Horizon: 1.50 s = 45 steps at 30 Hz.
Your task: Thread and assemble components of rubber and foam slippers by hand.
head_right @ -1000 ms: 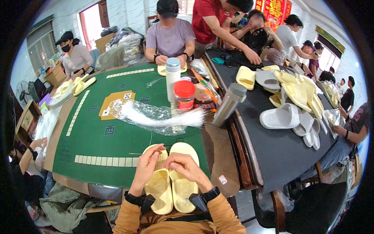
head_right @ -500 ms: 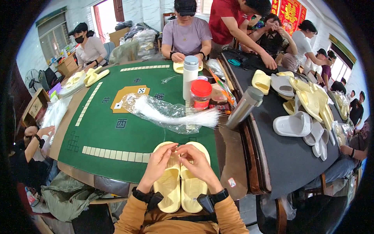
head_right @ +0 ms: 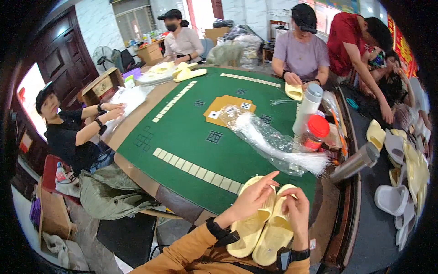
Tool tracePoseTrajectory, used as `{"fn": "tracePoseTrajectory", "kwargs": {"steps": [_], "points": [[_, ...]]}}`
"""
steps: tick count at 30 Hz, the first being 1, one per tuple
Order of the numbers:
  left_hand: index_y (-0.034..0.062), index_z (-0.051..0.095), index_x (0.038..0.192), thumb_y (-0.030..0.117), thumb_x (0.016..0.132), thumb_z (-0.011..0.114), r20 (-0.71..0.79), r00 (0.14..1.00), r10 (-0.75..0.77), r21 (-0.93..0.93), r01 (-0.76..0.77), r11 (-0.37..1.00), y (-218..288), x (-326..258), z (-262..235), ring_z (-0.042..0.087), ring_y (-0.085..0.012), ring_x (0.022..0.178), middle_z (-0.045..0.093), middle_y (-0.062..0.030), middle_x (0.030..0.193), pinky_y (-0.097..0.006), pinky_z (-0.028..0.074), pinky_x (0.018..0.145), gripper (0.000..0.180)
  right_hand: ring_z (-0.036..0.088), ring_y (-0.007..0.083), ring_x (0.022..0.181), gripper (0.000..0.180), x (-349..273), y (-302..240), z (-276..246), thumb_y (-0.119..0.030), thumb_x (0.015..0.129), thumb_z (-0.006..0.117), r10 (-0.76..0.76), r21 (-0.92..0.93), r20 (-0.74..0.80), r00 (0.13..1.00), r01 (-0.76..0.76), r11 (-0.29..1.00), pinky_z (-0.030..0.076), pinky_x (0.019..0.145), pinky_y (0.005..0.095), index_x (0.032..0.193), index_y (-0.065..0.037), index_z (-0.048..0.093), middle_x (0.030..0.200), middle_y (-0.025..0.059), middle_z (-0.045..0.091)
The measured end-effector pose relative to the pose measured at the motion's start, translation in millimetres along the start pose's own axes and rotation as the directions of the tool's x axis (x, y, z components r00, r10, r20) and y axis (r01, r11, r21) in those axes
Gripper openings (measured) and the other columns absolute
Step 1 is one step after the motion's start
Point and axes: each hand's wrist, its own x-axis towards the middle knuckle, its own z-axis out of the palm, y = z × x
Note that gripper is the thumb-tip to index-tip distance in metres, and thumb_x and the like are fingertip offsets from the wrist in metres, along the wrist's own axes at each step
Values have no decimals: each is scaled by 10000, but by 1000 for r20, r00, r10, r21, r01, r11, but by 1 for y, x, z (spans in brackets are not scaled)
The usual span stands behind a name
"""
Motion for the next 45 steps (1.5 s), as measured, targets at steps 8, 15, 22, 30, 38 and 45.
{"fn": "tracePoseTrajectory", "kwargs": {"steps": [8, 15, 22, 30, 38, 45], "points": [[141, 129, 1596, -11, 999, 419, -85, 995, -44, -165, 30, 986, 2, 0, -1, 623, -188, 953, 611, -124, 1245, -334, 492, 923, 682, 485, 33, 582, 282, 2, 5, -1, 5, 924, 452, -7, 76, -31, 999, 9, 997, 366, 530, 184, 1170, -23, 589, 688, -35, 568], [49, 502, 1371, -1, 948, 483, -31, 997, 76, 33, -75, 997, -6, 1, -4, 619, -270, 994, 636, -145, 1147, -370, 488, 904, 427, 593, 50, 742, 241, 11, 12, -8, -47, 984, 519, -14, 194, -94, 995, 32, 981, 426, 606, 184, 1211, -11, 591, 997, 36, 658], [32, 626, 1066, -7, 860, 529, 69, 968, 239, 261, -249, 933, 0, 0, -1, 587, -340, 1030, 651, -121, 1054, -427, 463, 918, 231, 567, 38, 701, 286, 20, -18, -1, -73, 980, 563, 46, 73, 21, 999, -47, 996, 426, 595, 165, 1255, 5, 583, 1137, 65, 658], [80, 626, 1114, -19, 801, 539, 265, 946, 189, 459, -296, 837, 6, -3, -4, 512, -348, 1189, 628, -105, 1179, -485, 395, 1005, 340, 511, 5, 666, 342, 28, -17, 9, -104, 961, 628, 167, -8, 116, 979, -167, 986, 413, 580, 159, 1296, -34, 612, 1128, 22, 684], [58, 612, 1160, -50, 745, 559, 320, 929, 187, 512, -336, 791, 4, -2, -3, 482, -373, 1255, 600, -140, 1259, -509, 382, 1027, 432, 465, -4, 658, 308, 32, -18, 18, -87, 919, 671, 74, -49, 131, 989, -68, 996, 391, 583, 162, 1220, -25, 658, 964, -20, 691], [49, 607, 1185, -50, 736, 568, 328, 933, 146, 498, -302, 813, 4, -2, -3, 483, -369, 1243, 604, -137, 1242, -498, 380, 1027, 462, 448, 22, 633, 289, 32, -12, 13, -51, 883, 677, -77, -325, 216, 973, 146, 934, 391, 564, 202, 1171, -27, 668, 986, -7, 682]]}}
